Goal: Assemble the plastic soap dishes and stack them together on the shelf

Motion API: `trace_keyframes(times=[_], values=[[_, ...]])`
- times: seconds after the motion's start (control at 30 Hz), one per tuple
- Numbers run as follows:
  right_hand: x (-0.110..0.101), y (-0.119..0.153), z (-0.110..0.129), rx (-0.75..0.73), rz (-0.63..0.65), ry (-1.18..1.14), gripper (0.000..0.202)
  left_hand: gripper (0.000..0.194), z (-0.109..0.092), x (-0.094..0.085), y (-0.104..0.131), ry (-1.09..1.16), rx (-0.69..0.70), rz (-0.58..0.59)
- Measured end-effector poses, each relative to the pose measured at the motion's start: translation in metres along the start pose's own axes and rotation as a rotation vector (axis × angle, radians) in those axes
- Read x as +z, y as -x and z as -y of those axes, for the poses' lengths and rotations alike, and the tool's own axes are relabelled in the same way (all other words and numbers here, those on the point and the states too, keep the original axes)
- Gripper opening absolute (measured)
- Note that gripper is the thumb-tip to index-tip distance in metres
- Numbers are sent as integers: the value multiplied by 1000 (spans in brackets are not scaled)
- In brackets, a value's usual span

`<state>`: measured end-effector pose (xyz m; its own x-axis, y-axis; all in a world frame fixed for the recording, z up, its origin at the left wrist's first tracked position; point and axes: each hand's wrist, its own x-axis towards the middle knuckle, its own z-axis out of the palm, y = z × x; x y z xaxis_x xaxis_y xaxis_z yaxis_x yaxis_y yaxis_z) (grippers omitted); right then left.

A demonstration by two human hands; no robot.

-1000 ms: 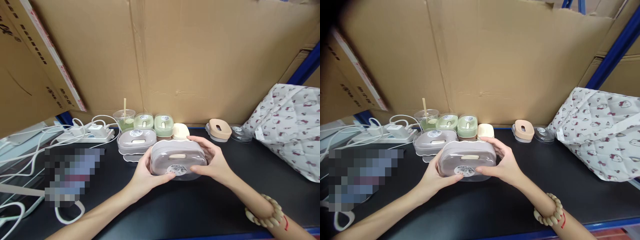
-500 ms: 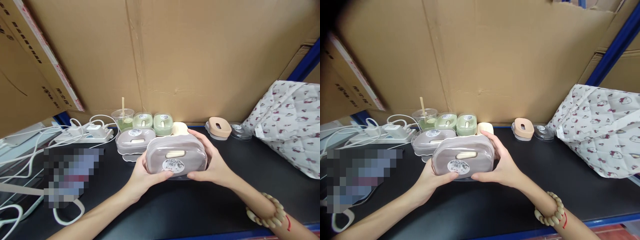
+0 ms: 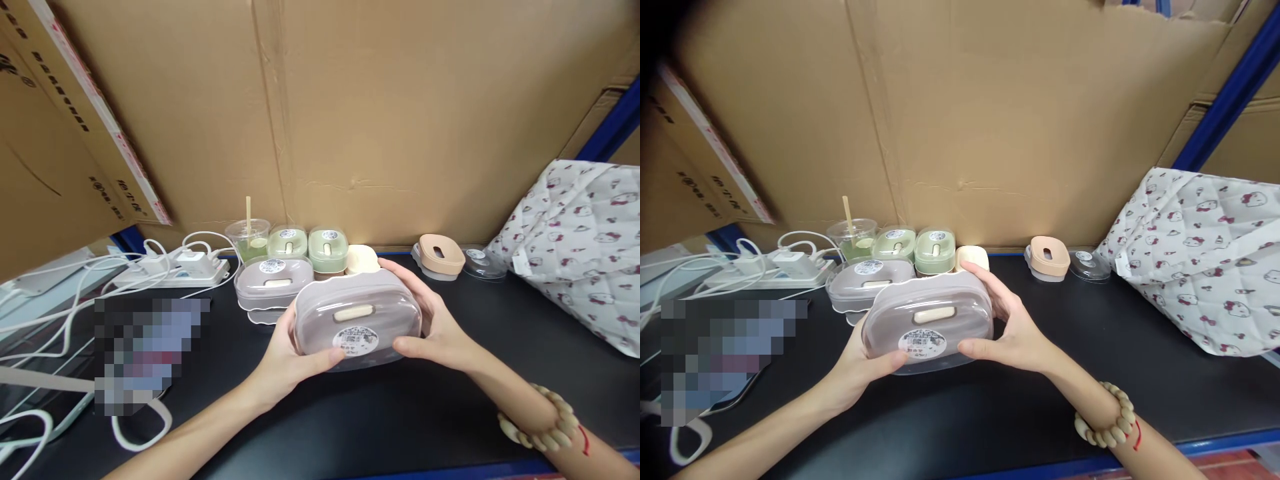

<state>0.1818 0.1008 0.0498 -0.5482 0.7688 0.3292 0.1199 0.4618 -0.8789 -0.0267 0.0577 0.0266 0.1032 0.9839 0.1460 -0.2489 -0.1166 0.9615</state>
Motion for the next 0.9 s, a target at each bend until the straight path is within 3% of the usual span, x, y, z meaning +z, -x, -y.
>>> trace_keyframes(times=[0.33, 0.6, 0.7, 0.8, 0.9], values=[[-4, 2, 3, -4, 97, -12, 91, 65, -2, 2, 5, -179, 248, -45], [6, 0, -4, 48, -36, -3, 87, 62, -8, 5, -1, 11, -4, 1], [4, 0, -2, 86, 3, 16, 94, 64, -8, 5, 1, 85, -140, 2], [3, 0, 4, 200, 53, -70, 90, 71, -6, 3, 3, 171, -229, 61], [8, 0, 10, 363, -6, -228, 80, 85, -3, 1, 4, 197, -195, 197]])
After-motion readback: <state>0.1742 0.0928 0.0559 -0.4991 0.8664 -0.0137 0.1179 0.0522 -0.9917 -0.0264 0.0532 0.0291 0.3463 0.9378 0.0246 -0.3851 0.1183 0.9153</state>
